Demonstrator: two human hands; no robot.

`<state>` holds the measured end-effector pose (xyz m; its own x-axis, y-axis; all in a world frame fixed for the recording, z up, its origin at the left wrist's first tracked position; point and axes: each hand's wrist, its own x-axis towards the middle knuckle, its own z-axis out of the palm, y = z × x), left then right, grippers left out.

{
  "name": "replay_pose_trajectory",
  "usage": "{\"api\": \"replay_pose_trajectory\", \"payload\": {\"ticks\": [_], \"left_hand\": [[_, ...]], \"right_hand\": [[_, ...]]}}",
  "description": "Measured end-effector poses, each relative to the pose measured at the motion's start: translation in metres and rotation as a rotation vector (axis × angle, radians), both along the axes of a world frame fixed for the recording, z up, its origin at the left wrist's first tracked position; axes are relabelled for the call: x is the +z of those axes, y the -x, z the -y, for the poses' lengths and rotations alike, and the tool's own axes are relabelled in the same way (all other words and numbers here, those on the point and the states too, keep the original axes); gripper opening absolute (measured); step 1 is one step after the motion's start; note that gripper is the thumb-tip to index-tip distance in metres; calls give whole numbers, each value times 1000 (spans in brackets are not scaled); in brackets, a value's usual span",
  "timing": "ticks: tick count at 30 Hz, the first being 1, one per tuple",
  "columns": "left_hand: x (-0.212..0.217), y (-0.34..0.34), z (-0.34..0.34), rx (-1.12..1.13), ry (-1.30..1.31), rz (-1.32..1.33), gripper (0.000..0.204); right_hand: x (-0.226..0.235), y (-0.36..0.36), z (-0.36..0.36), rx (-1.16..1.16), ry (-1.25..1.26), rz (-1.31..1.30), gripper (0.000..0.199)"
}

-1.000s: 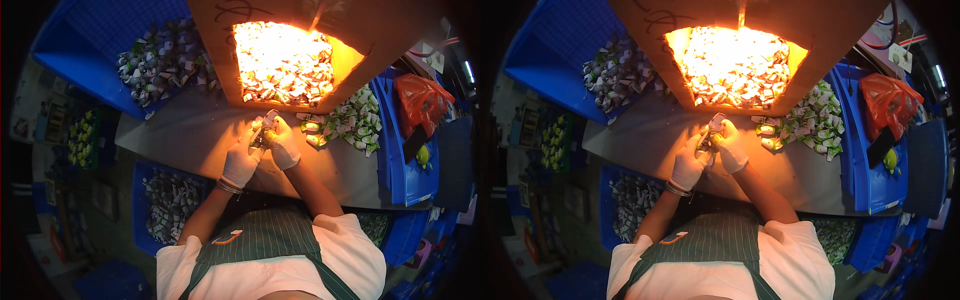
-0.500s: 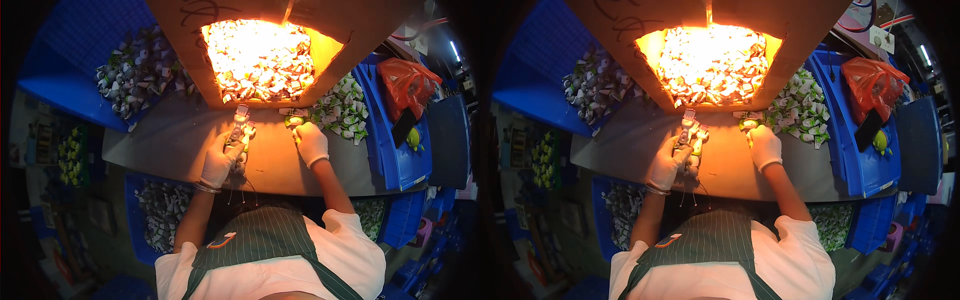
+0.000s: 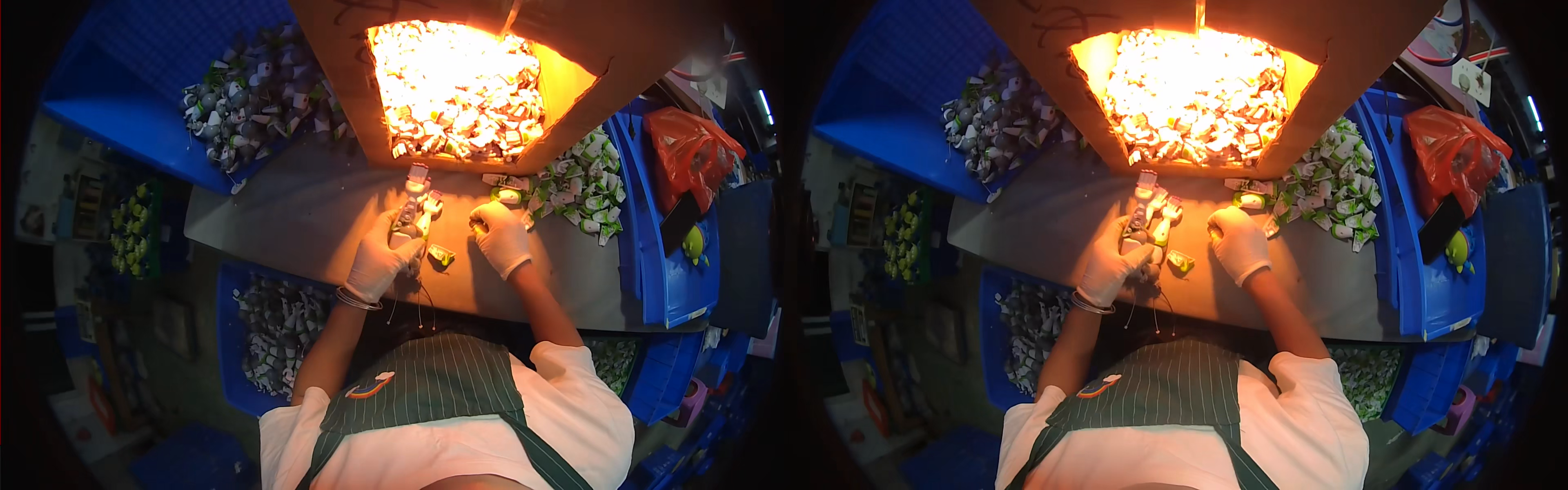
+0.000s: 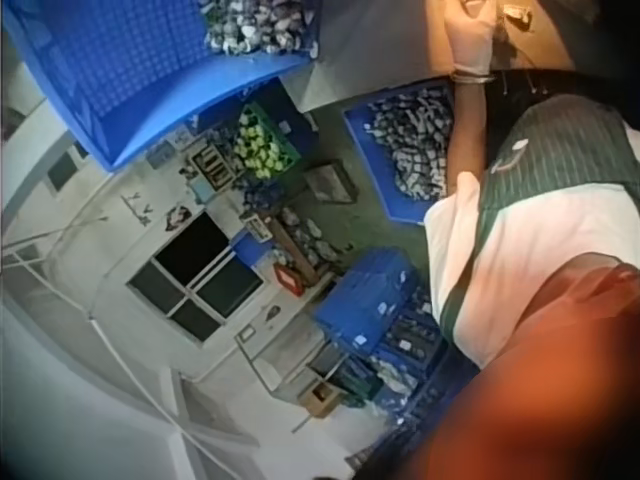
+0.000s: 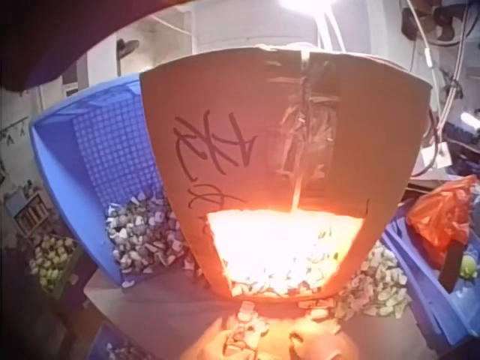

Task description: Sorting and grouping small white and green toy parts under a bright inspection light.

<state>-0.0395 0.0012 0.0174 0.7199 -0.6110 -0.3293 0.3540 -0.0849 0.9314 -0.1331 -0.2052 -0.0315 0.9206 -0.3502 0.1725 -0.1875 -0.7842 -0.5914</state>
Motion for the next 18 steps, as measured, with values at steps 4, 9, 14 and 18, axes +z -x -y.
{"api": "replay_pose_trajectory", "payload": {"ticks": [4,9,14,18], "left_hand": [[-4,-4,0,24,-13,-33,35],[-18,-4,2,49,-3,-6,39],[-5,-2,0,7,-183,135,42],[-19,2,-2,-8,-19,52,44]], "right_hand": [[8,10,-18,65,-122,59,14],[-2,4,-56,309,126,-97,21],[-8,-5,-47,11,-631,110,15],[25,-19,-51,25,-1223,58,20]]}}
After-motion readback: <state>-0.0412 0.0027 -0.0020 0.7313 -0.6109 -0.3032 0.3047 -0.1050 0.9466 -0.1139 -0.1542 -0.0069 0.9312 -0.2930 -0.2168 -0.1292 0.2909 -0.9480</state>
